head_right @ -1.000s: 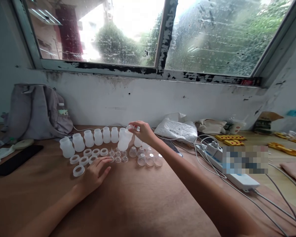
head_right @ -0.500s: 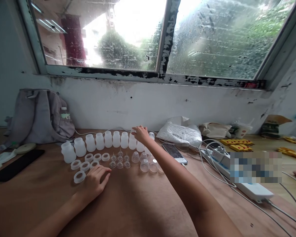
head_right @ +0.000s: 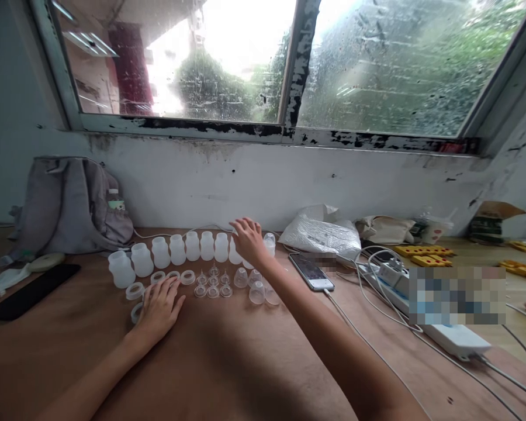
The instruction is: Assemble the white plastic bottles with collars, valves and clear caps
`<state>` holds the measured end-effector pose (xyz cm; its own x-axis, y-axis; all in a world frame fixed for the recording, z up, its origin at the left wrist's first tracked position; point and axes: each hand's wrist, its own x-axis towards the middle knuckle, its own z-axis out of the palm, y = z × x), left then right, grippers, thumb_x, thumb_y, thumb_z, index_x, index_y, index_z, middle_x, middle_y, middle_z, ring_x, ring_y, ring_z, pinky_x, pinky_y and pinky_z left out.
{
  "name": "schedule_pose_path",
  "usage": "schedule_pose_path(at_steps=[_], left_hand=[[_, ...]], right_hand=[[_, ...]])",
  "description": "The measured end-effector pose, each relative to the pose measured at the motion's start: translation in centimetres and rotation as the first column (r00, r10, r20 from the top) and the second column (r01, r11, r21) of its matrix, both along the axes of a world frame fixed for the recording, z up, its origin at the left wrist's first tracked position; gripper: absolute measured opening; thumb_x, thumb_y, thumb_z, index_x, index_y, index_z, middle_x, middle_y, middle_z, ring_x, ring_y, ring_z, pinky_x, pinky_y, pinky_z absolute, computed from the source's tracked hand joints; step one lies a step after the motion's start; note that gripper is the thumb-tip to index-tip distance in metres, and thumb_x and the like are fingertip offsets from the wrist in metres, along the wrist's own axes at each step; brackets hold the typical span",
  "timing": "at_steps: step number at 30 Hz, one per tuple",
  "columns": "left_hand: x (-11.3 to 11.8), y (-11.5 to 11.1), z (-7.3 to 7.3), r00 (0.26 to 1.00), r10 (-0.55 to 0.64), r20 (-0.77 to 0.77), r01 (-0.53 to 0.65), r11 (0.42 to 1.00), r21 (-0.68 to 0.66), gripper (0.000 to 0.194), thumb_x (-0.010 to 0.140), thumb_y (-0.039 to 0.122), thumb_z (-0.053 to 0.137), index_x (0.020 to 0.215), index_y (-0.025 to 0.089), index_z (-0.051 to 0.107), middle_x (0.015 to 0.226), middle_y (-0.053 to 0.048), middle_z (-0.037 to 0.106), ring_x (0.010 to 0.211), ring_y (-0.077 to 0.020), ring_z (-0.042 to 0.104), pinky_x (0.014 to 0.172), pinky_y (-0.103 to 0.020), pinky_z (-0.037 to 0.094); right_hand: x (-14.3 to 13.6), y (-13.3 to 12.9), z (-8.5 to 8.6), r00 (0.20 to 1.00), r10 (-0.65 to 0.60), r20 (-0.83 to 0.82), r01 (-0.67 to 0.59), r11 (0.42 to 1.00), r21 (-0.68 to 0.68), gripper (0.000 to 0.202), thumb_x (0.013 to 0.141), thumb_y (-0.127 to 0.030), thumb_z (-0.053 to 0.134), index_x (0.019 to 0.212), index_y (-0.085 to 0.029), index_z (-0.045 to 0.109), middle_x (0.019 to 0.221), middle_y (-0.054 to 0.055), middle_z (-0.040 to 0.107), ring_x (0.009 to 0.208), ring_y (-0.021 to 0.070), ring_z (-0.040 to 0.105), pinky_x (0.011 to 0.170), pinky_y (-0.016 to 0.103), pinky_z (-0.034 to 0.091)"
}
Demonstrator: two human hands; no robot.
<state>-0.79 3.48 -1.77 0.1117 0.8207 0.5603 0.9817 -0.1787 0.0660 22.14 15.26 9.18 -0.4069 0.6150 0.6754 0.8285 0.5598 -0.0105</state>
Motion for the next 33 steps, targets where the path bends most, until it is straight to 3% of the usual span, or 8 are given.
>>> schedule_pose_path(at_steps=[4, 7, 10, 17, 21, 25, 29, 33], left_hand=[[0.2, -0.3, 0.3, 0.998, 0.04, -0.057, -0.04, 0.999, -0.012, 0.038, 0.082, 0.025, 0.038, 0.117, 0.015, 0.049, 0.121, -0.011, 0.051, 0.114, -0.027, 0.039, 0.095, -0.045, 0.024], [0.2, -0.5, 0.7, 0.993, 0.086, -0.077, -0.087, 0.996, -0.002, 0.038, 0.08, 0.026, 0.041, 0.115, 0.013, 0.049, 0.116, -0.013, 0.052, 0.11, -0.0281, 0.04, 0.093, -0.047, 0.025], [0.0, -0.6, 1.1, 0.988, 0.128, -0.09, -0.129, 0.992, 0.001, 0.029, 0.079, 0.028, 0.043, 0.1, 0.012, 0.055, 0.103, -0.013, 0.056, 0.098, -0.0274, 0.046, 0.087, -0.044, 0.031], [-1.2, -0.2, 1.0, 0.986, 0.135, -0.097, -0.133, 0.991, 0.029, 0.019, 0.078, 0.029, 0.045, 0.084, 0.014, 0.055, 0.093, -0.012, 0.055, 0.09, -0.0279, 0.047, 0.079, -0.044, 0.036], [-1.0, 0.1, 0.6, 0.996, -0.065, 0.055, 0.064, 0.998, 0.022, 0.016, 0.077, 0.031, 0.049, 0.07, 0.017, 0.051, 0.093, -0.009, 0.053, 0.09, -0.0252, 0.047, 0.077, -0.039, 0.04], [0.0, -0.3, 0.9, 0.923, -0.284, 0.259, 0.261, 0.958, 0.118, 0.015, 0.08, 0.03, 0.047, 0.071, 0.018, 0.047, 0.096, -0.007, 0.049, 0.098, -0.0214, 0.047, 0.084, -0.034, 0.04], [0.5, -1.3, 1.7, 0.844, -0.43, 0.321, 0.389, 0.902, 0.186, 0.007, 0.082, 0.023, 0.045, 0.077, 0.019, 0.046, 0.1, -0.007, 0.049, 0.1, -0.0194, 0.048, 0.085, -0.034, 0.04], [0.4, -2.1, 2.4, 0.76, -0.58, 0.294, 0.559, 0.814, 0.158, 0.003, 0.081, 0.018, 0.046, 0.083, 0.019, 0.047, 0.109, -0.009, 0.049, 0.104, -0.0196, 0.047, 0.087, -0.034, 0.041]], right_hand=[[-1.3, -5.3, -3.1, 0.972, 0.23, -0.042, -0.234, 0.96, -0.155, 0.024, 0.086, -0.017, 0.033, 0.101, -0.018, 0.052, 0.094, 0.008, 0.06, 0.086, 0.0171, 0.053, 0.073, 0.028, 0.039], [-1.7, -7.8, -6.1, 0.993, 0.074, -0.09, -0.098, 0.948, -0.303, 0.025, 0.084, -0.019, 0.036, 0.106, -0.015, 0.048, 0.09, 0.009, 0.06, 0.073, 0.0175, 0.056, 0.061, 0.026, 0.038], [-1.6, -8.5, -8.2, 0.987, -0.078, -0.141, 0.003, 0.883, -0.47, 0.032, 0.081, -0.022, 0.041, 0.112, -0.014, 0.042, 0.077, 0.006, 0.062, 0.066, 0.0174, 0.058, 0.057, 0.024, 0.036], [-1.2, -7.9, -9.8, 0.988, -0.157, -0.001, 0.131, 0.827, -0.548, 0.025, 0.083, -0.028, 0.042, 0.104, -0.019, 0.05, 0.079, 0.008, 0.064, 0.074, 0.0205, 0.06, 0.058, 0.025, 0.034], [-1.2, -8.8, -9.3, 0.992, -0.116, -0.053, 0.072, 0.854, -0.516, 0.02, 0.082, -0.032, 0.044, 0.096, -0.02, 0.052, 0.069, 0.004, 0.061, 0.065, 0.0178, 0.058, 0.054, 0.024, 0.032], [-1.6, -10.7, -8.6, 0.977, 0.173, -0.127, -0.208, 0.905, -0.372, 0.016, 0.08, -0.033, 0.048, 0.088, -0.02, 0.052, 0.082, 0.004, 0.059, 0.073, 0.0155, 0.055, 0.061, 0.024, 0.036], [-2.0, -11.8, -8.6, 0.903, 0.419, -0.089, -0.424, 0.843, -0.332, 0.019, 0.073, -0.026, 0.057, 0.091, -0.021, 0.054, 0.096, 0.005, 0.056, 0.089, 0.0185, 0.05, 0.079, 0.032, 0.036], [-1.9, -11.5, -9.0, 0.865, 0.451, -0.221, -0.5, 0.814, -0.296, 0.029, 0.073, -0.016, 0.053, 0.101, -0.022, 0.052, 0.101, 0.005, 0.054, 0.095, 0.019, 0.048, 0.084, 0.035, 0.035]])
